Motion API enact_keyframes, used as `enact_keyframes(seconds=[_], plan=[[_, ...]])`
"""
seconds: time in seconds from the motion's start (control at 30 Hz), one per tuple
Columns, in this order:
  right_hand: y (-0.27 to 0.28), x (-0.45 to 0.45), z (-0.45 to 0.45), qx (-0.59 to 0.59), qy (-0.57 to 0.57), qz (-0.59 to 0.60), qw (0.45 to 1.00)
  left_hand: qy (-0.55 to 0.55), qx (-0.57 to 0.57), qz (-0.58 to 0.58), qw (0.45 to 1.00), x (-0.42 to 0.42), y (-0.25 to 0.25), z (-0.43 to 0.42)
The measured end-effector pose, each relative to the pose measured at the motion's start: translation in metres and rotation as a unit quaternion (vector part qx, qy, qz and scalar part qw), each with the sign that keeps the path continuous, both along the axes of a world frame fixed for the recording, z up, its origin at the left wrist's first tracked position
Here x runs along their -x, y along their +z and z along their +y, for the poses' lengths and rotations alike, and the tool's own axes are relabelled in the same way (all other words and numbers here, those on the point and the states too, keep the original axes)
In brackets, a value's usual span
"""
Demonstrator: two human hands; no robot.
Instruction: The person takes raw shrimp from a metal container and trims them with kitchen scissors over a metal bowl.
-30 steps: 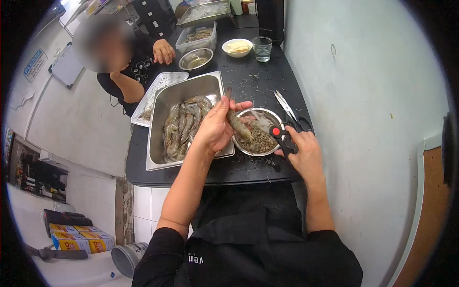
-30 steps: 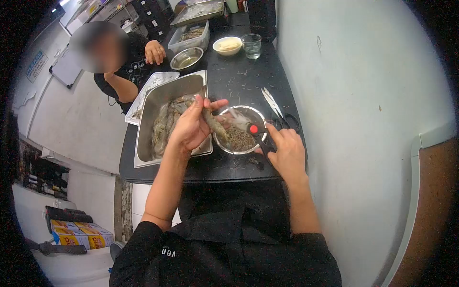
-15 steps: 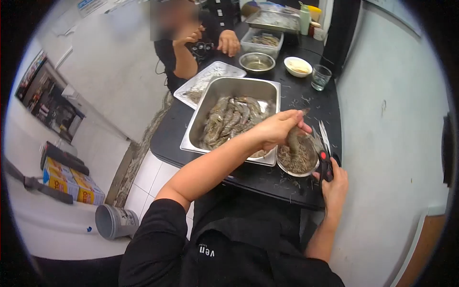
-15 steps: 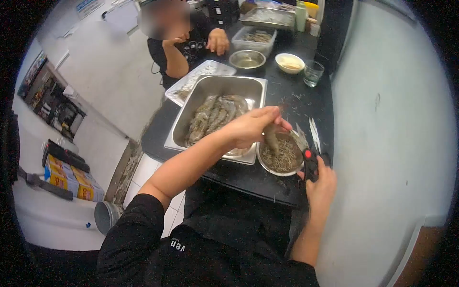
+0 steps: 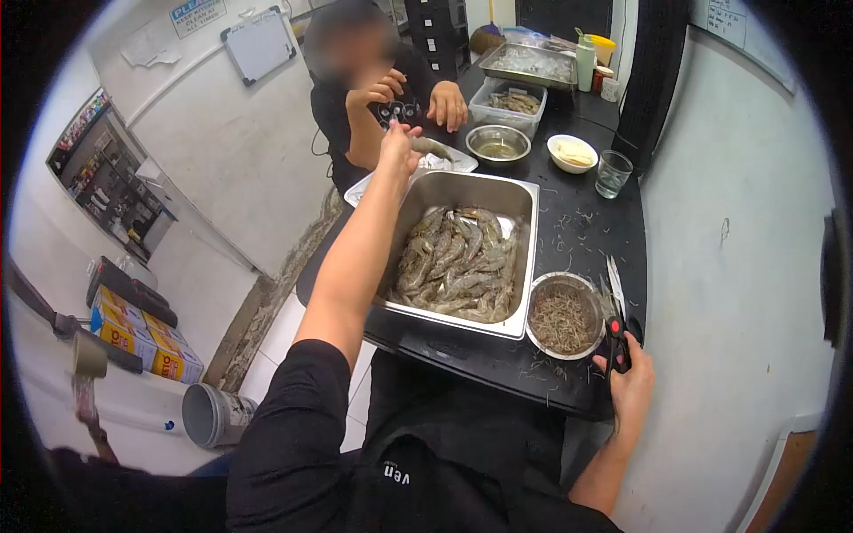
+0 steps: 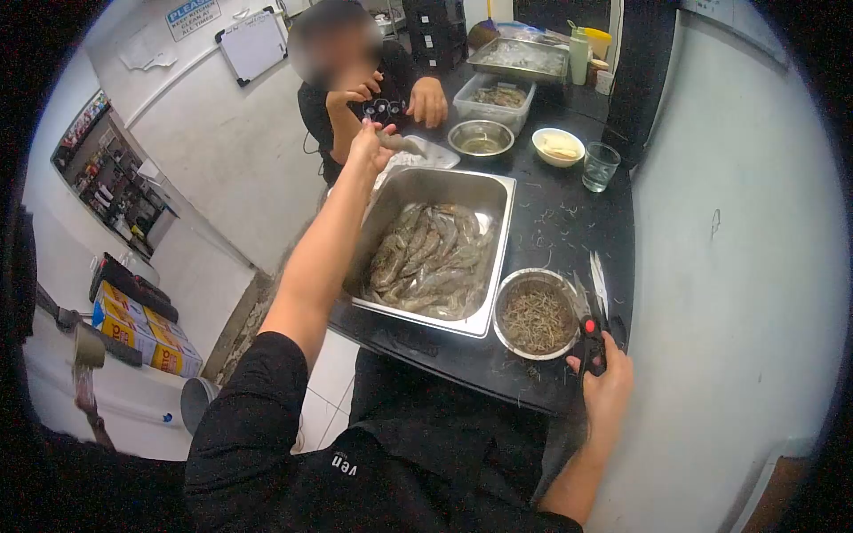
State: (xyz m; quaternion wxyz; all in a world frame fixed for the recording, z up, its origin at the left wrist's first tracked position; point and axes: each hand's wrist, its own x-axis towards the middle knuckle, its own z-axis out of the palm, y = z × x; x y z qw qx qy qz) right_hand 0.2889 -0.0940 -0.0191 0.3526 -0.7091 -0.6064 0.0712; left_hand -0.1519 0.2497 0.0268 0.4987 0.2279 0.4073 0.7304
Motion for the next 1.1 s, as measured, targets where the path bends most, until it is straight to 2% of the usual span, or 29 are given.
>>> enact_keyframes(seconds=[0.07,0.1,0.17,0.2,0.23,0.3,0.4,0.43,0.5,0.57,0.6,0.63,0.7,0.77,0.83,0.9,0.93,0.97,1.07,1.1], plan=[[0.001,0.004,0.0,0.013,0.007,0.01,1.0,0.015,-0.096,0.022,0.995,0.026,-0.024,0.036],[0.0,0.004,0.0,0.018,0.009,0.015,1.0,0.014,-0.096,0.023,0.995,0.027,-0.021,0.031],[0.001,0.003,-0.002,0.023,0.01,0.017,1.0,0.003,0.048,0.214,0.976,0.026,-0.02,0.02],[0.001,0.003,-0.003,0.028,0.005,0.016,0.999,-0.058,0.1,0.286,0.951,0.021,-0.004,-0.003],[0.002,0.002,-0.005,0.033,0.002,0.015,0.999,-0.058,0.102,0.284,0.952,0.015,-0.004,-0.013],[-0.001,-0.002,-0.002,0.026,0.003,0.01,1.0,-0.078,0.03,0.345,0.935,0.003,-0.004,-0.032],[0.0,-0.001,0.0,0.01,0.012,0.014,1.0,-0.202,-0.053,0.391,0.896,-0.026,0.01,-0.089],[0.001,0.0,0.001,-0.006,0.024,0.024,0.999,-0.266,-0.035,0.399,0.877,-0.038,0.022,-0.115],[0.003,0.006,0.002,-0.007,0.036,0.037,0.999,-0.417,-0.072,0.424,0.801,-0.054,0.035,-0.159],[0.001,0.01,0.003,-0.023,0.044,0.043,0.998,-0.463,-0.12,0.567,0.671,-0.063,0.035,-0.186],[0.0,0.01,0.003,-0.025,0.047,0.042,0.998,-0.456,-0.163,0.615,0.622,-0.065,0.021,-0.193],[-0.003,0.01,0.002,-0.025,0.058,0.028,0.998,-0.399,-0.163,0.688,0.584,-0.067,0.013,-0.21],[-0.004,0.01,0.003,-0.031,0.066,0.014,0.997,-0.273,-0.118,0.8,0.521,-0.075,-0.008,-0.229],[-0.004,0.011,0.001,-0.021,0.09,0.008,0.996,-0.276,-0.11,0.791,0.534,-0.075,-0.031,-0.232],[-0.003,0.01,0.0,-0.034,0.088,0.008,0.996,-0.296,-0.112,0.789,0.526,-0.075,-0.036,-0.231],[-0.003,0.007,0.0,-0.043,0.085,0.004,0.995,-0.321,-0.12,0.811,0.474,-0.075,-0.029,-0.216],[-0.006,0.005,0.001,-0.058,0.085,-0.002,0.995,-0.321,-0.142,0.803,0.482,-0.073,-0.023,-0.207],[-0.006,0.004,0.0,-0.057,0.084,-0.003,0.995,-0.308,-0.177,0.774,0.524,-0.071,-0.027,-0.189],[-0.007,0.009,-0.001,-0.052,0.086,0.002,0.995,-0.272,-0.153,0.806,0.502,-0.075,-0.014,-0.154],[-0.008,0.01,-0.001,-0.047,0.089,0.006,0.995,-0.272,-0.149,0.829,0.465,-0.076,-0.019,-0.14]])
